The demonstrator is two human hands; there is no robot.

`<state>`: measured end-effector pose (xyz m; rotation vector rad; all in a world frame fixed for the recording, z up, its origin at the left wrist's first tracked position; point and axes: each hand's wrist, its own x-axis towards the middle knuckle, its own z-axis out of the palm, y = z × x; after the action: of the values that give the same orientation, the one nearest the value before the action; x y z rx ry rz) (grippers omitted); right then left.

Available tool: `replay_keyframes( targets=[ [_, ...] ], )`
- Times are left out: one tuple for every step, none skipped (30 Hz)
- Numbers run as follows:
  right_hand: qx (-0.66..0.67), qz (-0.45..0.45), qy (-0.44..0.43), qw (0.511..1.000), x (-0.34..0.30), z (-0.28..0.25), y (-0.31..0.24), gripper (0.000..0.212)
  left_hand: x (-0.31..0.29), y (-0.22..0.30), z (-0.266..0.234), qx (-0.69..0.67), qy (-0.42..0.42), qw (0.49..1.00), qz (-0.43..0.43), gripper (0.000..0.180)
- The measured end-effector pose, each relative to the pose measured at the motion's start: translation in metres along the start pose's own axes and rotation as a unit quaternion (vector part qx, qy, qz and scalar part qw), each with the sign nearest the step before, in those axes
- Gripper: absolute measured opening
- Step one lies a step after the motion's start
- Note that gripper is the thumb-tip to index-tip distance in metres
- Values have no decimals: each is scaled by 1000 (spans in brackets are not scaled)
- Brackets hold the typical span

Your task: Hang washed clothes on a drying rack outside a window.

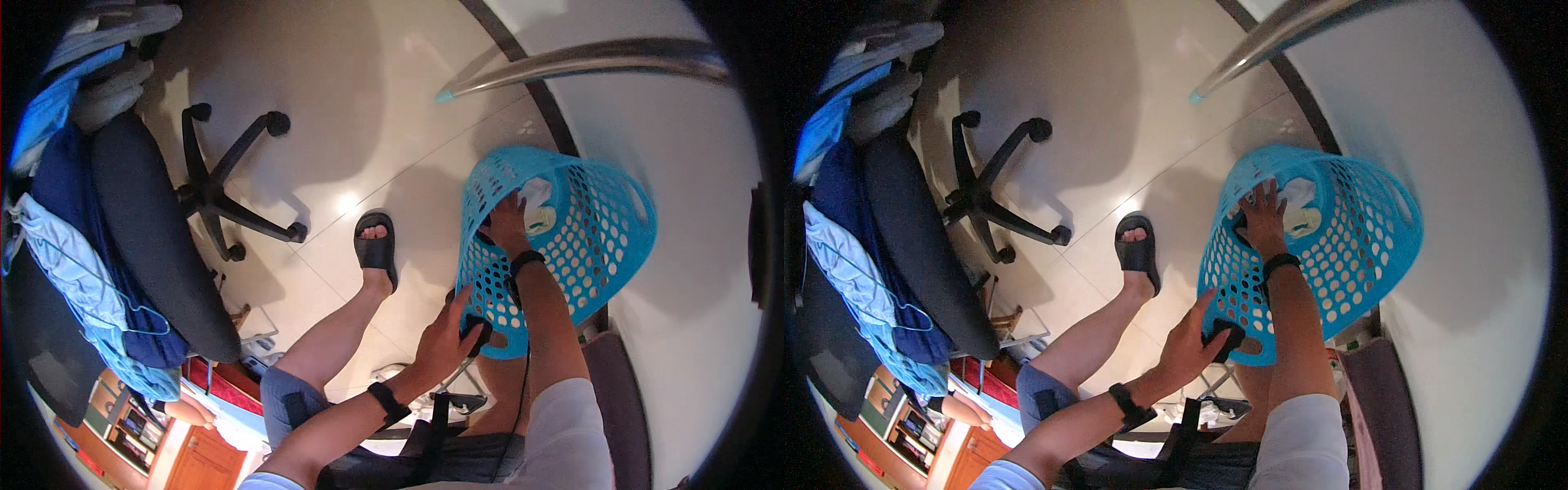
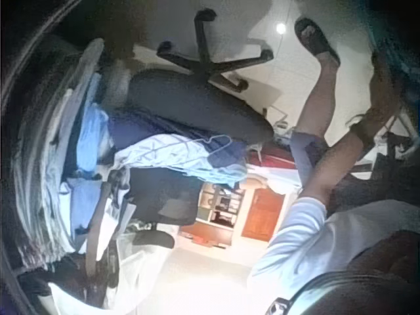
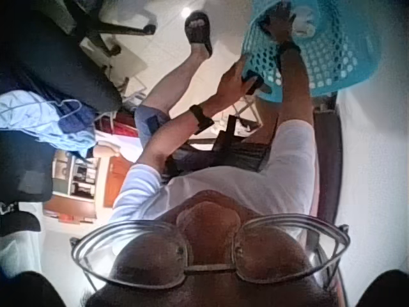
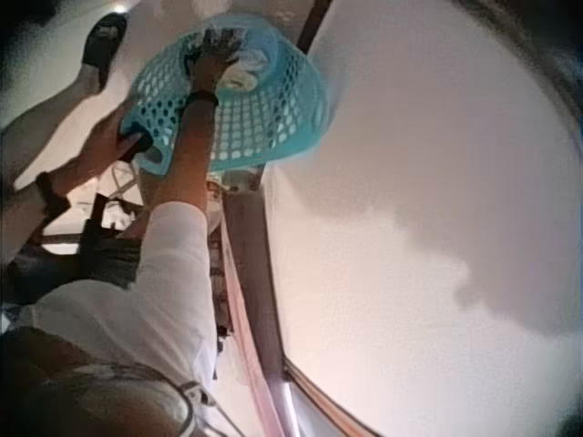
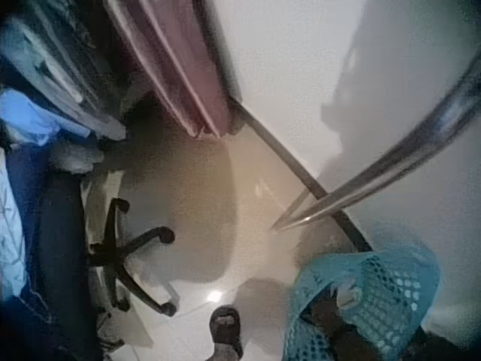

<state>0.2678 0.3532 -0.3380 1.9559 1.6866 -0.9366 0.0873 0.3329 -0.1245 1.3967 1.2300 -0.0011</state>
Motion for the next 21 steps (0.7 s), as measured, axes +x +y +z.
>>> replay_keyframes(
  targets=[
    [-3,-6,-2,1000,9,13,1,76,-2,-5,-1,-2,5,1000,-4,68],
    [0,-8,50,999,17,31,16,71,1,-4,1,-10,-35,999,-30,64],
    [13,-15,99,995,23,38,15,66,-2,-7,-3,-10,-73,995,-64,60],
    [-11,-14,91,996,29,42,18,56,-2,-12,-4,6,-62,996,-61,51],
    [-20,-12,90,996,32,56,37,56,1,-9,-6,-3,-62,996,-57,51],
    [-4,0,101,995,31,78,80,51,7,2,-2,-8,-88,995,-52,48],
    [24,5,110,994,25,91,100,47,6,8,0,-3,-112,992,-58,45],
    [37,-7,105,994,21,88,79,47,0,-1,-4,16,-67,997,-45,38],
    [127,7,91,988,10,70,53,43,-8,-8,-14,28,-59,996,-62,38],
    [201,30,78,976,-4,53,47,40,-12,-8,-20,28,-39,998,-51,35],
    [187,36,78,979,-16,49,62,40,-12,-4,-18,14,-26,999,-28,32],
    [229,46,121,965,-26,54,78,39,-12,4,-16,-21,9,1000,4,30],
    [271,56,165,947,-36,59,94,38,-14,13,-17,-32,6,999,9,30],
    [260,46,167,950,-44,56,95,52,-19,19,-22,-65,10,998,-5,30],
    [258,47,166,951,-50,54,93,52,-24,23,-26,-97,13,995,-19,31],
    [208,100,134,964,-56,55,88,64,-29,24,-27,-103,15,993,-60,33],
    [160,152,105,970,-58,50,79,76,-32,24,-35,-111,-14,986,-123,36],
    [175,184,13,967,-62,49,73,89,-36,24,-37,-141,-9,977,-157,37],
    [180,183,13,966,-64,47,69,89,-41,24,-38,-169,-4,967,-192,39],
    [161,185,-54,968,-63,45,65,89,-42,25,-41,-195,-10,954,-227,38],
    [143,184,-121,965,-62,46,59,90,-44,25,-44,-219,-15,940,-262,38]
  ],
)
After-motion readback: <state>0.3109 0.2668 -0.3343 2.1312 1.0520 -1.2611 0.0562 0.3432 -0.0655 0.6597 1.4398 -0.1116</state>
